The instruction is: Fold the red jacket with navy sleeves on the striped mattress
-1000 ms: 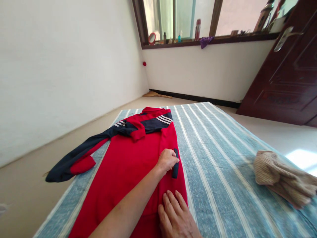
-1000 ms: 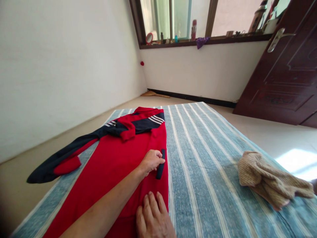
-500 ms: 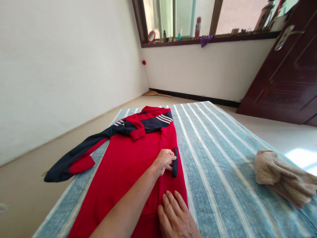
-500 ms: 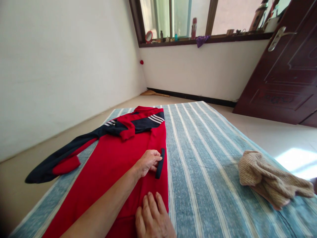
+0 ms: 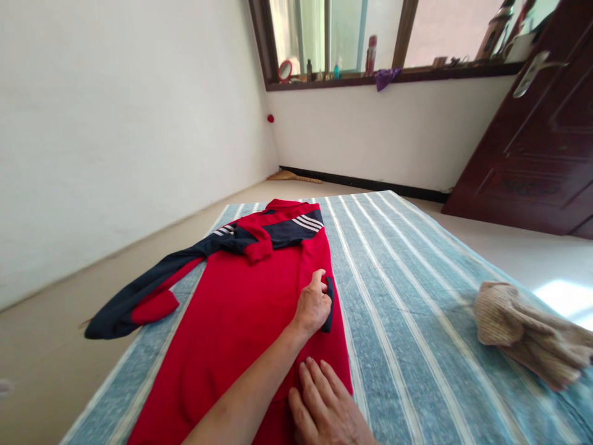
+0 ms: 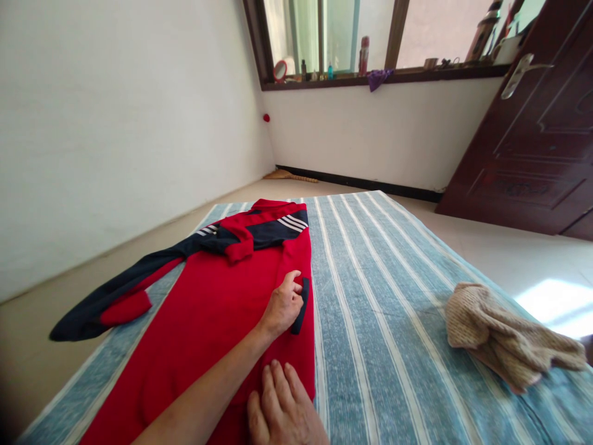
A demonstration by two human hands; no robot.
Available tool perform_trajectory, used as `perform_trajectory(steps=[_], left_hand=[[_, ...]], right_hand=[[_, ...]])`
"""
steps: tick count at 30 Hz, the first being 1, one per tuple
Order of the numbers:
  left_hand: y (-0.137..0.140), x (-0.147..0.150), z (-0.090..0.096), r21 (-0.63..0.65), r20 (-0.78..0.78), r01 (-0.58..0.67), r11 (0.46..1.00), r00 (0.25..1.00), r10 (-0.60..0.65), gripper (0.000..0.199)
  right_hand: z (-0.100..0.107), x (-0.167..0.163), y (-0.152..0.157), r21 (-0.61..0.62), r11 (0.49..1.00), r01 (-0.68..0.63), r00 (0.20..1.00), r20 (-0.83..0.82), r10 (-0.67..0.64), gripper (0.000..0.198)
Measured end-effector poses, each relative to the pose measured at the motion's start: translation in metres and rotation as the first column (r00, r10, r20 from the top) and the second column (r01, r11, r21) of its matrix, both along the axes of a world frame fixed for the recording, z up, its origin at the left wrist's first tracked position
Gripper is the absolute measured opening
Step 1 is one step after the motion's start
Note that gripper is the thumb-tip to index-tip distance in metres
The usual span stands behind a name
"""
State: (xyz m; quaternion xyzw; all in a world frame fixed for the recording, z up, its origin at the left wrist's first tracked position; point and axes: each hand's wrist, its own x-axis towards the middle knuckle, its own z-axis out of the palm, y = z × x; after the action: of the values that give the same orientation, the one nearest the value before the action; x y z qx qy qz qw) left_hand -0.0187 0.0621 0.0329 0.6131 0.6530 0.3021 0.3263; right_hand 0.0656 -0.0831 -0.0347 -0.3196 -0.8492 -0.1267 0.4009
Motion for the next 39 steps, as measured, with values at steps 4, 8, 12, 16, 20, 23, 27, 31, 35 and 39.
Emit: perform_trajectory(steps=[4,8,12,16,20,23,27,31,35,39], left_hand=[[-0.005,-0.001,-0.003,0.15,-0.358,0.19,0.97,0.925,-0.126,0.06],[-0.009,-0.002,-0.001,0.205,-0.525,0.266,0.942,0.842,-0.123,0.045],[-0.014,0.003,0.005,0.271,-0.605,0.351,0.896,0.786,-0.125,0.035],[-0.019,0.004,0.001,0.038,-0.62,0.413,0.91,0.724,-0.303,0.048],[-0.02,0.0,-0.007,-0.134,-0.591,0.408,0.903,0.699,-0.403,0.064],[-0.019,-0.003,-0.01,-0.099,-0.588,0.41,0.907,0.711,-0.386,0.063],[-0.018,-0.006,-0.011,-0.048,-0.596,0.423,0.905,0.715,-0.366,0.064],[-0.018,-0.007,-0.014,-0.077,-0.59,0.438,0.895,0.704,-0.395,0.068],[-0.019,-0.007,-0.015,-0.083,-0.592,0.441,0.894,0.7,-0.4,0.072],[-0.021,-0.006,-0.01,-0.061,-0.584,0.436,0.898,0.714,-0.386,0.068]], right_hand=[[0.001,0.008,0.0,-0.125,0.987,-0.102,0.98,0.158,0.121,0.046],[0.001,0.012,0.0,-0.159,0.978,-0.133,0.967,0.193,0.163,0.062],[0.001,0.013,-0.001,-0.206,0.968,-0.141,0.962,0.201,0.183,0.064],[0.006,0.014,-0.002,-0.248,0.959,-0.137,0.955,0.226,0.195,0.065],[0.007,0.015,-0.002,-0.199,0.971,-0.132,0.962,0.212,0.174,0.061],[0.007,0.016,-0.002,-0.206,0.969,-0.139,0.959,0.218,0.184,0.058],[0.012,0.018,-0.004,-0.277,0.952,-0.132,0.949,0.241,0.202,0.061],[0.023,0.02,-0.006,-0.308,0.944,-0.119,0.956,0.22,0.193,0.06],[0.039,0.026,-0.007,-0.322,0.929,-0.185,0.959,0.149,0.242,0.05],[0.051,0.042,0.001,-0.319,0.925,-0.206,0.976,-0.004,0.216,0.033]])
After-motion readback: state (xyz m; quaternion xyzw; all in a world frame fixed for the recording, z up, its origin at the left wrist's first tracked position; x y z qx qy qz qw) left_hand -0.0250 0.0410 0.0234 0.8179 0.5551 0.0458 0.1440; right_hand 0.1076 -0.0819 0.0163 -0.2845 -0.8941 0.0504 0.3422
